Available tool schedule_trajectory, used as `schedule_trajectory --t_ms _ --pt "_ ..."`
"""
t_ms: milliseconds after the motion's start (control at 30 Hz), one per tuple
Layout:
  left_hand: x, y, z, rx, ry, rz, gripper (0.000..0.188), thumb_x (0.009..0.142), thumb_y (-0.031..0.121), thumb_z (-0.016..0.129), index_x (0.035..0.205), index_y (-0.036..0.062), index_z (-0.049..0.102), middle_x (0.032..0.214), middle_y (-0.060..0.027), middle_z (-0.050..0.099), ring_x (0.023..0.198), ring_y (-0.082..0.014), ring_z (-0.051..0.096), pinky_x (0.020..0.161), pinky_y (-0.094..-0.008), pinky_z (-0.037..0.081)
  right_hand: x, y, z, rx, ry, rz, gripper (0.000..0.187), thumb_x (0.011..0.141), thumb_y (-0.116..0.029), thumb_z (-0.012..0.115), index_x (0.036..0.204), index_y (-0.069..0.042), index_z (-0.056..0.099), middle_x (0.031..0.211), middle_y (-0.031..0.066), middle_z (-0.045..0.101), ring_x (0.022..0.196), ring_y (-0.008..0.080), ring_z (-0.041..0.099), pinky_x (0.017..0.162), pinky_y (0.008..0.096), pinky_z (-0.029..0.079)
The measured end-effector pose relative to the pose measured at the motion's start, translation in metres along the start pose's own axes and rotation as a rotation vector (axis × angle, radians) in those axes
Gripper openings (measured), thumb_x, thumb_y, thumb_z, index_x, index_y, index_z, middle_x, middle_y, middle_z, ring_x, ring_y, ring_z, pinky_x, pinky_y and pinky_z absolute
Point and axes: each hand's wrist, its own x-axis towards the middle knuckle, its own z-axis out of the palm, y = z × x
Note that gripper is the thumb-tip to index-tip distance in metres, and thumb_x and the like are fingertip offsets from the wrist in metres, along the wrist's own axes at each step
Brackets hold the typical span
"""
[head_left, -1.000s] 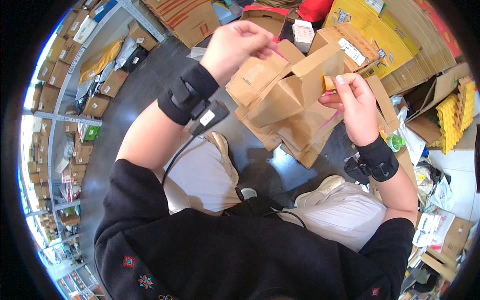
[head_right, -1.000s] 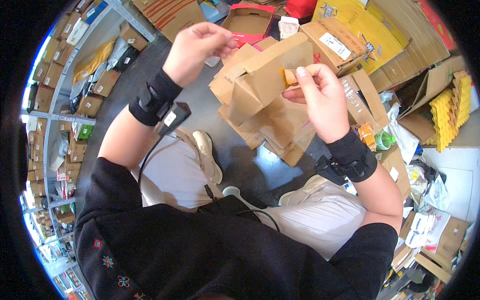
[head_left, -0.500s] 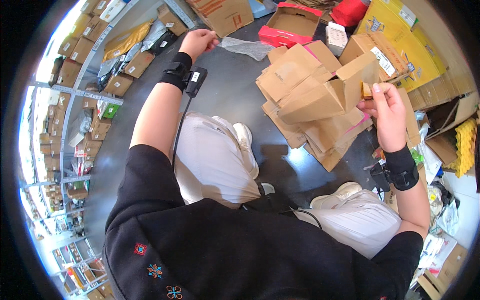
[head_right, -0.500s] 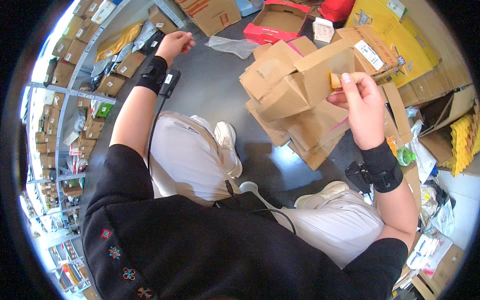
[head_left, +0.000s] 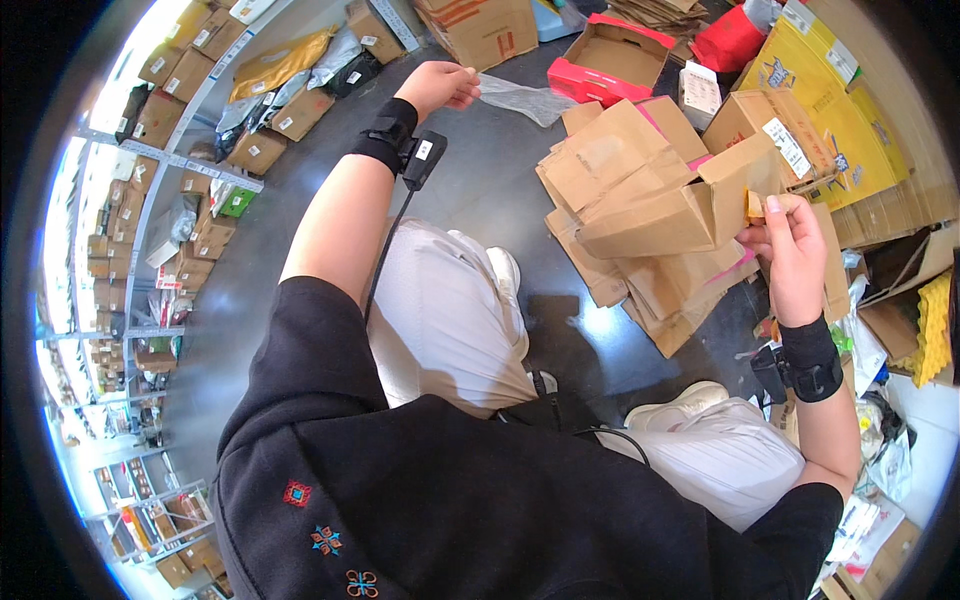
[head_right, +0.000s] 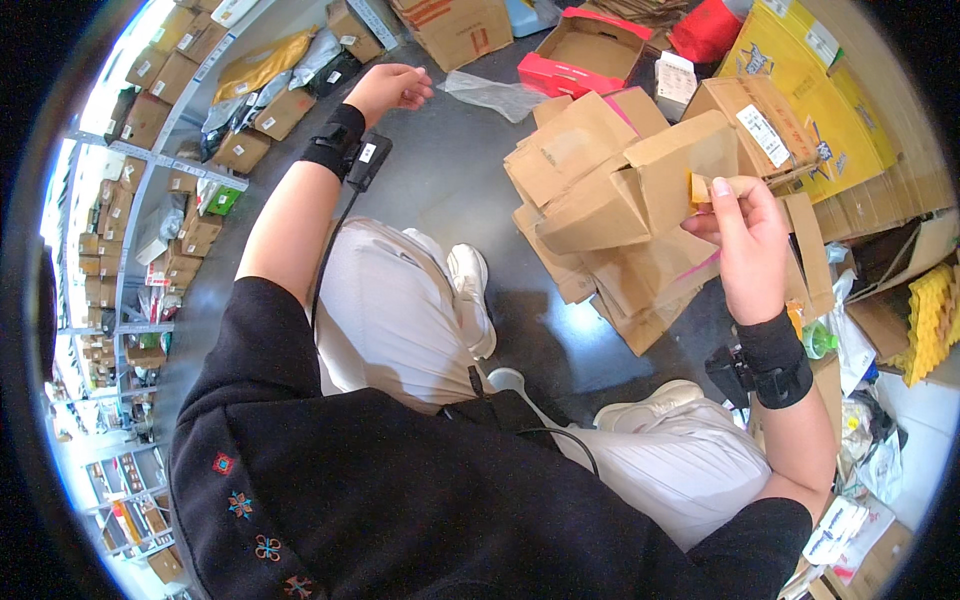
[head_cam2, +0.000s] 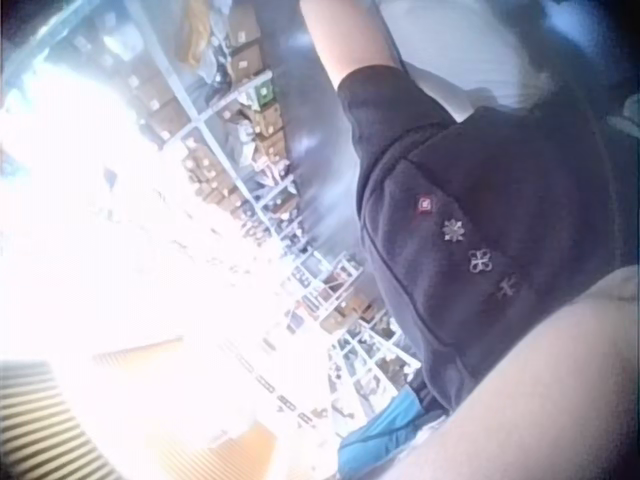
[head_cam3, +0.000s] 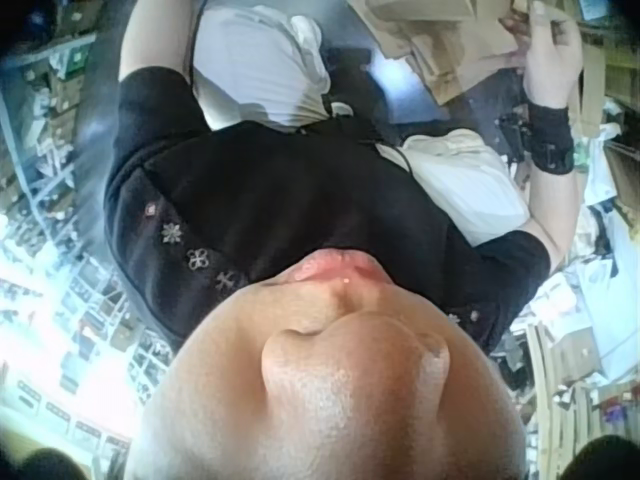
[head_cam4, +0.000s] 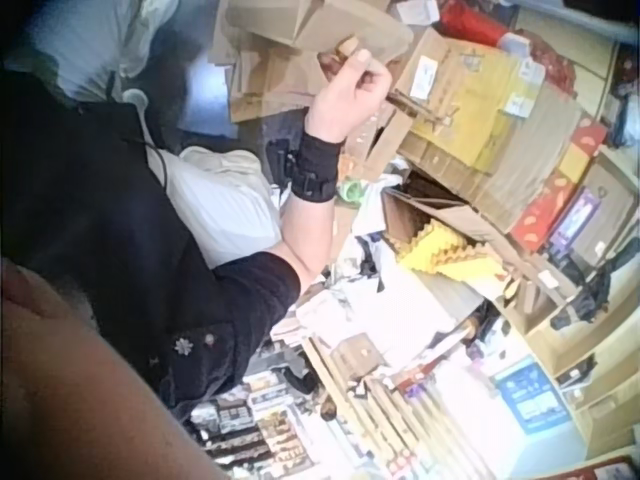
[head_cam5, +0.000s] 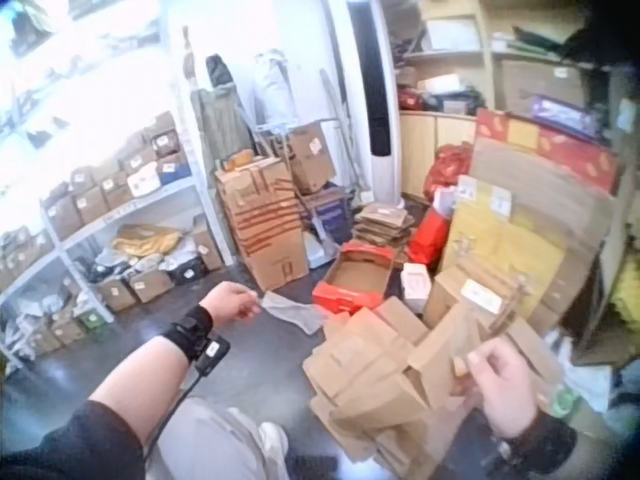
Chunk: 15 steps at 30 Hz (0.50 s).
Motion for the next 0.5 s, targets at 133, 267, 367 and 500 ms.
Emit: schedule_trajectory --t_ms 133,267,367,500 --pt "0.002 0.0 0.0 0.058 0.042 0.036 0.027 0.099 0.024 0.063 0.101 -0.0011 0.069 0.091 -0.006 0.071 0.078 -0.0121 0.065 0.074 -0.0275 0.055 -0.002 0.0 0.0 -0.004 -0.016 0.009 0.016 0.104 -0.024 0.056 0.101 -0.009 0.056 0.089 0.0017 0.062 0.076 0.0094 0.065 0.072 0.0256 0.054" --pt "0.007 -0.01 -0.005 0.149 0.08 0.064 0.024 0.095 0.023 0.07 0.093 -0.0005 0.071 0.084 -0.0044 0.07 0.074 -0.0112 0.063 0.068 -0.0266 0.055 -0.001 0.0 -0.001 -0.02 -0.013 0.003 0.019 0.104 -0.023 0.056 0.102 -0.005 0.057 0.093 0.0049 0.064 0.077 0.0115 0.066 0.073 0.0266 0.056" --pt "0.008 -0.011 -0.006 0.195 0.128 0.084 0.022 0.092 0.022 0.074 0.089 -0.0003 0.072 0.08 -0.0037 0.069 0.069 -0.0109 0.062 0.065 -0.0263 0.054 -0.001 0.0 -0.002 -0.018 -0.005 0.0 0.02 0.104 -0.023 0.056 0.102 -0.003 0.058 0.095 0.0064 0.065 0.077 0.0125 0.067 0.073 0.0268 0.058" --pt "0.011 -0.018 -0.012 0.396 0.238 0.057 0.024 0.091 0.024 0.075 0.089 -0.0006 0.072 0.077 -0.0029 0.069 0.066 -0.0111 0.062 0.062 -0.0272 0.054 -0.001 0.001 -0.001 -0.017 -0.017 -0.002 0.02 0.104 -0.023 0.056 0.102 -0.003 0.057 0.094 0.0063 0.065 0.077 0.0128 0.067 0.073 0.0267 0.057"
